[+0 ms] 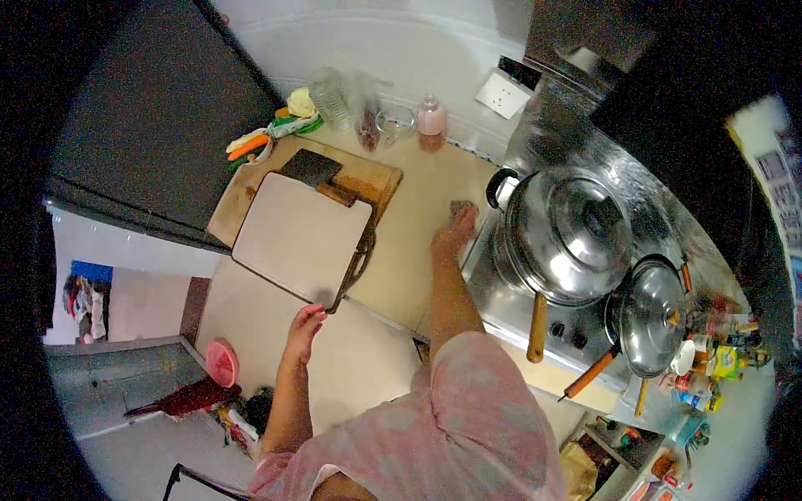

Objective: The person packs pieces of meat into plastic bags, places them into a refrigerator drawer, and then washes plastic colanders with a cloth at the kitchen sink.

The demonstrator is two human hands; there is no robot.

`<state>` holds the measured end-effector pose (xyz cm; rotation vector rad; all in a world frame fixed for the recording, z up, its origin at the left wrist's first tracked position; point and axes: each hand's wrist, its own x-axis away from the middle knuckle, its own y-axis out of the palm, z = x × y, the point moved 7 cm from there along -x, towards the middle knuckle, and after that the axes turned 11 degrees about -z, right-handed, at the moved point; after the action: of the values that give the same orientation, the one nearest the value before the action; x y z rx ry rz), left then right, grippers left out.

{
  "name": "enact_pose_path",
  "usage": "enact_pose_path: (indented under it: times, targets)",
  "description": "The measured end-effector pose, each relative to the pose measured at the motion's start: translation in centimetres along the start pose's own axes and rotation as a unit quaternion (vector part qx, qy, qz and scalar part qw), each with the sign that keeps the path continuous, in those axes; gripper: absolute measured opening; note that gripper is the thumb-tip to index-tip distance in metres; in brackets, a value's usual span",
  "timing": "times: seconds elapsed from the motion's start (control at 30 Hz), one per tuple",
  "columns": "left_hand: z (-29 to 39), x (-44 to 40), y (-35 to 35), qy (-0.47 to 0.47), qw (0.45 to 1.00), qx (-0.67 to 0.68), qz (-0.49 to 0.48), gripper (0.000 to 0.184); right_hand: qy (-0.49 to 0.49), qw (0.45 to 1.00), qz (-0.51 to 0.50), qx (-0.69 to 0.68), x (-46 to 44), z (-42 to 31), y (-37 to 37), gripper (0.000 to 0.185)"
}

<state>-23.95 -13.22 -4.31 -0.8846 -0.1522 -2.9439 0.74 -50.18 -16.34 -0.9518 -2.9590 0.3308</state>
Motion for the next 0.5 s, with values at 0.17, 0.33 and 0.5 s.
enact_pose_path:
  times: [0.17, 0.33, 0.5]
  targets:
    - [0.7, -2.7, 0.1, -0.004, 0.999, -0.012, -0.032, 0.026, -0.145, 0.964, -0.221, 0.031, -1.3, -1.3, 5.2, 0.036]
    - [0.9, -4.2, 1.6, 0.004, 0.996, -0.033, -0.089, 0.027, -0.230, 0.904, -0.339, 0.121, 4.9, -2.4, 3.9, 0.008]
    - [2.7, -3.5, 6.0, -0.001, 0.987, -0.082, -0.142, 0.025, 0.019, 0.871, -0.461, -0.166, 14.0, 1.7, -1.3, 0.006]
